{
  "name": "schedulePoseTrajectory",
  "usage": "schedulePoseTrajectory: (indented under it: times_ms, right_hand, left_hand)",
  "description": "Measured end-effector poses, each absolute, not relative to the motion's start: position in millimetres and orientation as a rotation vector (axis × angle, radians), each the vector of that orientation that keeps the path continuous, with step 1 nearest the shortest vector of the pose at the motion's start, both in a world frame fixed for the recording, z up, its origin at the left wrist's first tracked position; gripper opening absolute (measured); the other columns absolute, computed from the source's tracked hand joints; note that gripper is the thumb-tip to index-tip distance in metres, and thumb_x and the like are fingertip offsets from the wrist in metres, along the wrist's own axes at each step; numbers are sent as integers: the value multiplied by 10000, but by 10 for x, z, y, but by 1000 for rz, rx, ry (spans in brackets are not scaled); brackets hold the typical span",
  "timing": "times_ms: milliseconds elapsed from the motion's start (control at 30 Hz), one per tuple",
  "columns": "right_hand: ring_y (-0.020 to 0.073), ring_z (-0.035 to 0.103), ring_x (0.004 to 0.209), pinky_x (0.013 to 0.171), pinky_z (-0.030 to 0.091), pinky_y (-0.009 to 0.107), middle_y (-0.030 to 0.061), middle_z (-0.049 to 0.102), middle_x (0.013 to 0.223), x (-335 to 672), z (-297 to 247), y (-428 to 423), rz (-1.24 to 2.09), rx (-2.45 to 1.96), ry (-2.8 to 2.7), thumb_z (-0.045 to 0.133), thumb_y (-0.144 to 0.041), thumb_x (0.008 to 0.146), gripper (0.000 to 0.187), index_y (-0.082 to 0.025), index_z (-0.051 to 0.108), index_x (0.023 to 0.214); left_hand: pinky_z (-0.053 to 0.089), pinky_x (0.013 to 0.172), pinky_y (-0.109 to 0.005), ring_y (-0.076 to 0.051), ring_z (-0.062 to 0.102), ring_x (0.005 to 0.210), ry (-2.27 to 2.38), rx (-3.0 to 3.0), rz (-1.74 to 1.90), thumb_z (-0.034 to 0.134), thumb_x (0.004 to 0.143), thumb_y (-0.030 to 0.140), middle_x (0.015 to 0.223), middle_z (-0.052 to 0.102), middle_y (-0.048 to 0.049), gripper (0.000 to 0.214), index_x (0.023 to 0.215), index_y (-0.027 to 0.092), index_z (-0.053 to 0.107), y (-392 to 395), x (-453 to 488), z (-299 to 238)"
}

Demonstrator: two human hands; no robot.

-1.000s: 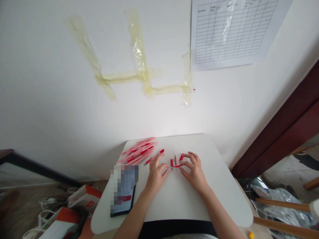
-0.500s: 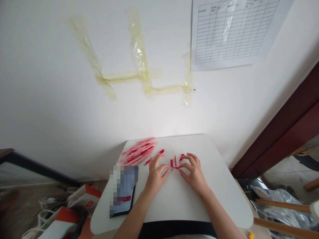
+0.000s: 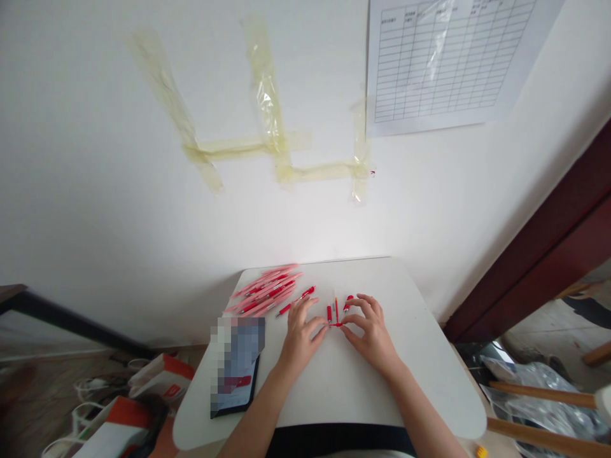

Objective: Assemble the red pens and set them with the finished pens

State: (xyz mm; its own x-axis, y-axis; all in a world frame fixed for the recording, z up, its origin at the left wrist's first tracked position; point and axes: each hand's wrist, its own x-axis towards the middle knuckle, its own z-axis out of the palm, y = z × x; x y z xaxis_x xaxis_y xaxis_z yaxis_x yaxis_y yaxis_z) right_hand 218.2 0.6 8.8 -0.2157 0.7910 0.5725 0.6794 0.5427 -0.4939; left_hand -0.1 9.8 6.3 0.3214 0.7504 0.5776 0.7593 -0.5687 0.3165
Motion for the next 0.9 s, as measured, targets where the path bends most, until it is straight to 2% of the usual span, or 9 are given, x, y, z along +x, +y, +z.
schedulePoseTrajectory:
  times_ms: [467, 633, 900]
  right_hand:
    - [331, 445, 1331, 1032, 501, 575, 61, 616, 1278, 2185, 43, 15, 147, -1172, -2006, 682, -285, 888, 78, -322, 738, 928]
    - [326, 408, 1360, 1057, 484, 576, 56, 595, 1310, 2187, 29, 17, 160, -1189, -2006, 666, -295, 905, 83, -323, 733, 946]
    - [336, 402, 1369, 1051, 488, 589, 59, 587, 1323, 2197, 53, 7, 182, -1167, -2027, 648, -290, 922, 113, -332, 751, 942]
  left_hand:
    - [376, 1181, -618, -280, 472, 1372, -1421, -2590, -1138, 648, 893, 184, 1354, 569, -69, 116, 948, 260, 716, 86, 25, 78]
    - [356, 1194, -621, -274, 462, 1379, -1433, -2603, -1162, 650, 901, 216, 1364, 564, -56, 96, 933, 269, 724, 95, 46, 52]
    - [398, 1173, -615, -278, 471, 1368, -1458, -2619, -1194, 642, 904, 205, 1354, 570, -66, 118, 940, 270, 733, 74, 65, 73]
